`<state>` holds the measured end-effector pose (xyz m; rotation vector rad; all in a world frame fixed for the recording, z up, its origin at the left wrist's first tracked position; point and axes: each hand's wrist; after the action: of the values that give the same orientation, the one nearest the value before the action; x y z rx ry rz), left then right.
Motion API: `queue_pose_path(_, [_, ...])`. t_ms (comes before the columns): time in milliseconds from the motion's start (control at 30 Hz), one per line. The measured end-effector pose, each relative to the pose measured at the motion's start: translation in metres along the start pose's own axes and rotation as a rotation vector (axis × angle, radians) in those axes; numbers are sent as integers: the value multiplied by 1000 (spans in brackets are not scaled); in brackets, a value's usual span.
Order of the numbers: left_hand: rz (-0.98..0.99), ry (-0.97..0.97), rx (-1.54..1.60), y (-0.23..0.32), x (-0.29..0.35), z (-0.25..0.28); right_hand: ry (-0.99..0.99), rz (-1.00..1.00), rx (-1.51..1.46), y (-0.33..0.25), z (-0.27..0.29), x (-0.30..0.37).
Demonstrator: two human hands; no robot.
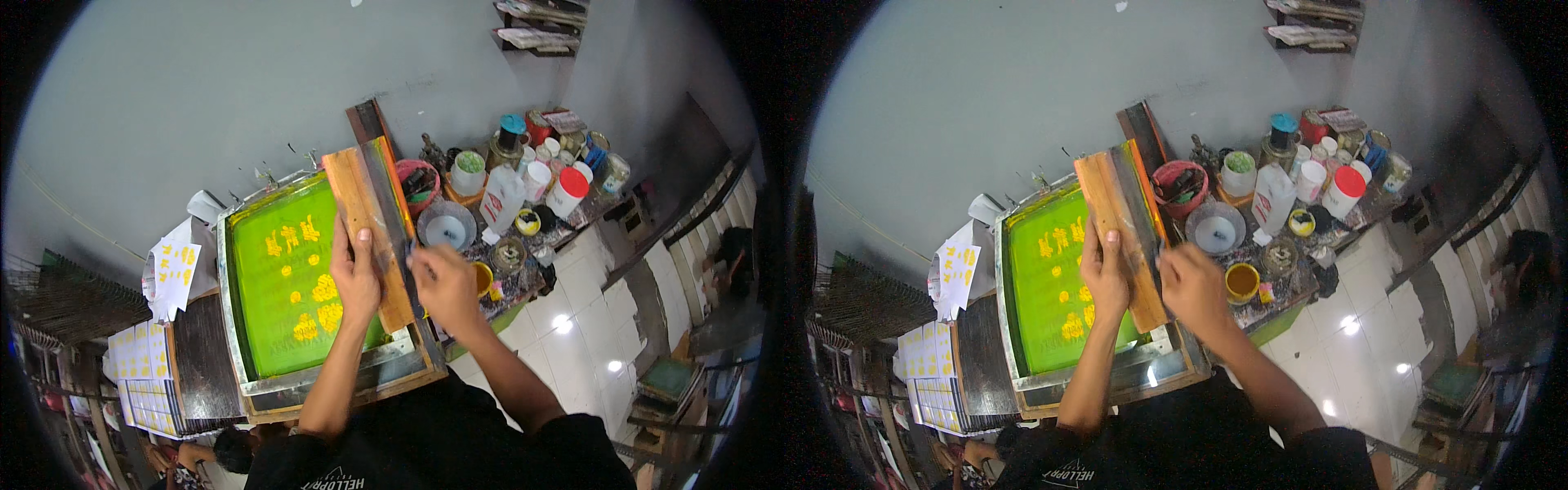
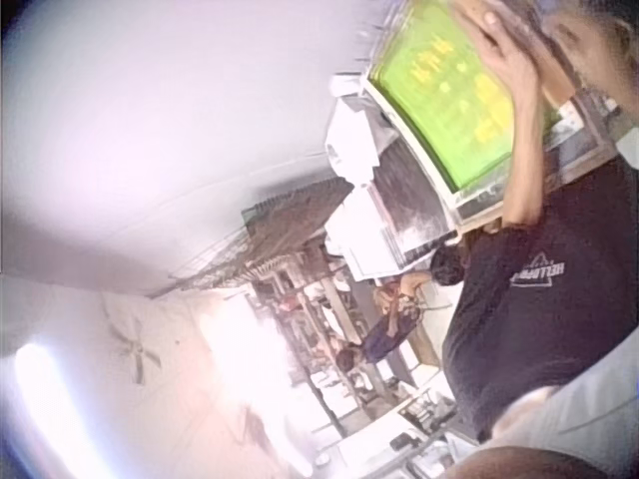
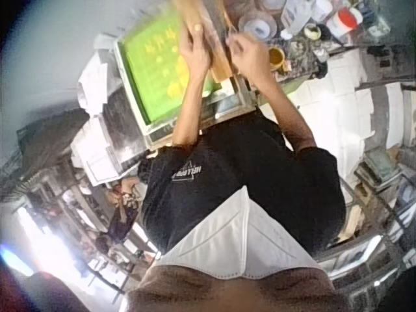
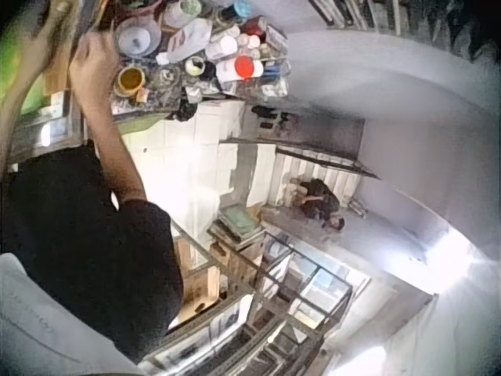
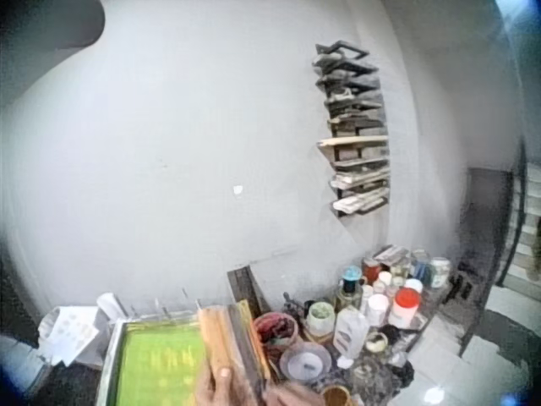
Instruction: The person cleans a squeegee with a cloth, applies yellow ink from a container to a screen-printing frame, and uses tape to mask parts of a second screen.
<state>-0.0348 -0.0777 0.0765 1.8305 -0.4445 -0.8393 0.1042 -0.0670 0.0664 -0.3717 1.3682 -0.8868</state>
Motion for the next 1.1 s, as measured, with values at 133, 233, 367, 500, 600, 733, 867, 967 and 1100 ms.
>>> queue_pose_path(133, [60,1,65,5,-9,0,-27,-3,-9,-6,4,-9])
queue_pose_path(233, [100,3,200,4,-21,-4,-76,27,27,5,19,24])
queue_pose_path(367, [46,37,110,-4,-19,-11,-55,28,38,5,20,19])
queue_pose_path(500, [22,30,99,-4,-31,-8,-88,72,51,7,24,36])
queue_pose_path(600, [59,46,83,-1,-27,-9,-72,64,39,6,25,41])
queue_pose_path(733, [128,36,210,0,-31,-7,-79,163,78,4,25,42])
queue_pose_path(867, [30,63,93,-13,-26,-4,-51,127,54,14,14,21])
queue_pose_path(967, [38,61,125,-11,-32,-5,-55,202,68,11,18,34])
queue_pose_path(1100, [51,84,78,-9,-27,-7,-54,223,88,14,16,22])
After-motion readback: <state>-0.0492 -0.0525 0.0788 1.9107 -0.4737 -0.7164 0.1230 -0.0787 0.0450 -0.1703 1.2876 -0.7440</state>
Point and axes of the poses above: each hand's wrist, its own x-axis away from the middle knuckle, its own z-axis out of the back of the hand, y = z × x, and after that the axes turned 12 degrees about y, right-handed
